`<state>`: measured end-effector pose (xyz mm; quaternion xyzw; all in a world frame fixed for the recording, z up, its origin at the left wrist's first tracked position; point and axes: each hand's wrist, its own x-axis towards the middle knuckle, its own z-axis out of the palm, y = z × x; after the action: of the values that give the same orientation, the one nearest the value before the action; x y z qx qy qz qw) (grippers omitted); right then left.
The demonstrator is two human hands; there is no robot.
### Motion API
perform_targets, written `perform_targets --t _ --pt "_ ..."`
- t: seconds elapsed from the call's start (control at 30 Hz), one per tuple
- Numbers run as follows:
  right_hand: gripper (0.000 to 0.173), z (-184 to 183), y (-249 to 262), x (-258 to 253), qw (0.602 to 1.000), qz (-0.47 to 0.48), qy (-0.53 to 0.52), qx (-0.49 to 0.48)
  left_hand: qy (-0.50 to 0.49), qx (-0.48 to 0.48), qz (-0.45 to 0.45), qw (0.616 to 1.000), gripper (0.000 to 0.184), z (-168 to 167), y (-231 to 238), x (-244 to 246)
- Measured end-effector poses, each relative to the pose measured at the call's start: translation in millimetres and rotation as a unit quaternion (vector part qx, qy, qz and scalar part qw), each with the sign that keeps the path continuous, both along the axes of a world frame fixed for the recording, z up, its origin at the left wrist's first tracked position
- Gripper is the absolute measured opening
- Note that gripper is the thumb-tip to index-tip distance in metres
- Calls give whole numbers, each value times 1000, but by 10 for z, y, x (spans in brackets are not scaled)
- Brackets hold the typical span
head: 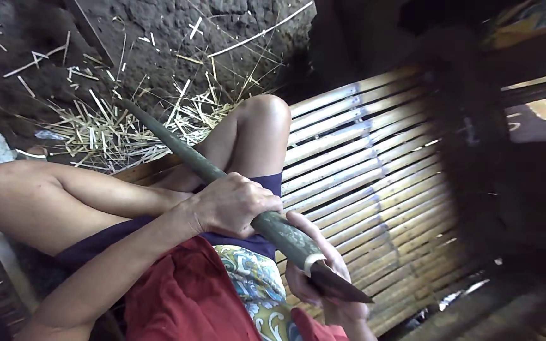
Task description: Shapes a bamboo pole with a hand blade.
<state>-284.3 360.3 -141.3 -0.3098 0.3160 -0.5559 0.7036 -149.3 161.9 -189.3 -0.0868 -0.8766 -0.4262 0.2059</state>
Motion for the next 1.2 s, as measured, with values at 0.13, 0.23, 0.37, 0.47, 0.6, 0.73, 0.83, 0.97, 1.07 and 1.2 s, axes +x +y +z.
perform_targets --t 0.13,0.23,0.37,0.47,0.6,0.73,0.83,0.97,1.07,1.2 --pt "81 12 45 43 1000 -17 5 14 -18 2 6 1000 16 26 35 -8" --pt "76 62 72 59 998 -40 43 35 -26 -13 28 999 16 34 74 -19" --pt "44 9 90 94 974 -136 142 115 -37 -42 81 995 17 -55 257 -90" --pt "50 -17 101 64 954 -186 215 96 -45 -39 99 993 19 -30 279 -172" --pt "70 -108 40 122 894 -256 366 32 5 -62 162 985 26 -78 308 -143" --pt "84 146 138 131 967 -151 192 73 60 -55 194 978 26 -110 320 17" --pt "97 195 210 153 991 -125 29 43 86 -39 215 972 21 -127 282 74" --pt "98 2 111 187 991 -133 24 14 90 -35 203 974 19 -98 250 96" --pt "92 2 33 147 990 -122 69 7 80 -48 185 978 17 -118 273 92" --pt "93 -43 23 117 991 -128 41 -8 74 -46 191 978 18 -113 274 59"
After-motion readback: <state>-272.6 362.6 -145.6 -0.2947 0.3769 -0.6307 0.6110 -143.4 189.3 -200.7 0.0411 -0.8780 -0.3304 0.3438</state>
